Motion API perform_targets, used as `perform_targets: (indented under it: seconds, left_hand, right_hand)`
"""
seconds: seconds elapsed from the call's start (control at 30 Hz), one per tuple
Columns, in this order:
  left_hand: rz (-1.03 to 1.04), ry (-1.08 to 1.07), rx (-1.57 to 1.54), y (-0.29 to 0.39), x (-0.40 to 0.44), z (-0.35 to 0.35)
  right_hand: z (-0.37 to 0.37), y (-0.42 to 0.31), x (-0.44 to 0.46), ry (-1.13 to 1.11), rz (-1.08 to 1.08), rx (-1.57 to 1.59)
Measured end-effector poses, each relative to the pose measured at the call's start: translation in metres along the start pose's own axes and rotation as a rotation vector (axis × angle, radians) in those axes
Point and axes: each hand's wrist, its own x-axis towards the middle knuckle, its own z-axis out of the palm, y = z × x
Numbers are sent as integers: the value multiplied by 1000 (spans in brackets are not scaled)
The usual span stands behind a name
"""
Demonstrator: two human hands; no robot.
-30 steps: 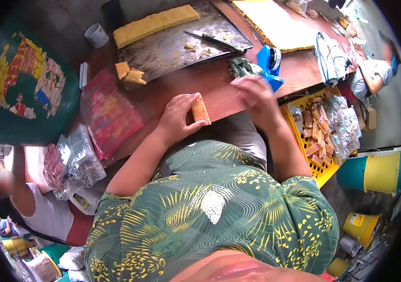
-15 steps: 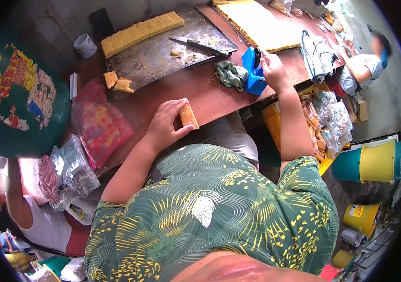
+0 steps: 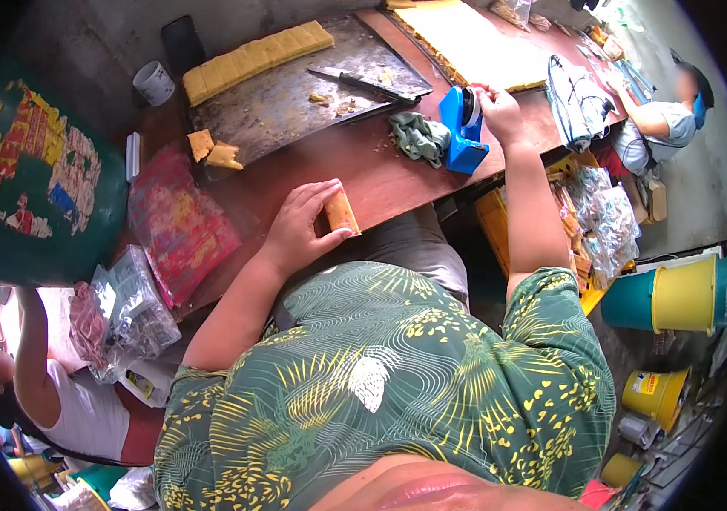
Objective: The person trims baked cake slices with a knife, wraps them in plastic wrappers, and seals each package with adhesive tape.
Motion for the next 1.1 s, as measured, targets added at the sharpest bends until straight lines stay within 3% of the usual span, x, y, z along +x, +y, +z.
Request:
perform_targets:
  seconds: [0.1, 0.23, 0.27, 0.4, 0.53, 0.77, 1.1]
  left_hand:
    - [-30, 22, -2, 0, -1, 1]
    - [-52, 36, -15, -1, -3, 3]
    - [-50, 29, -13, -1, -3, 2]
    - [-50, 15, -6, -1, -2, 2]
    - [-45, 8, -10, -1, -1, 2]
    - [-34, 22, -32, -1, -1, 2]
    - [-47, 6, -16, 0, -1, 1]
  right_hand:
    - [0, -23, -5, 198, -43, -372]
    - [-1, -17, -14, 233, -113, -252]
    - [-4, -16, -17, 170, -35, -95]
    - [-16, -13, -32, 53, -55, 112]
    - [-24, -21, -49, -56, -34, 19]
    - [-24, -10, -55, -80, -308, -127]
    - [-19, -22, -54, -38, -305, -218]
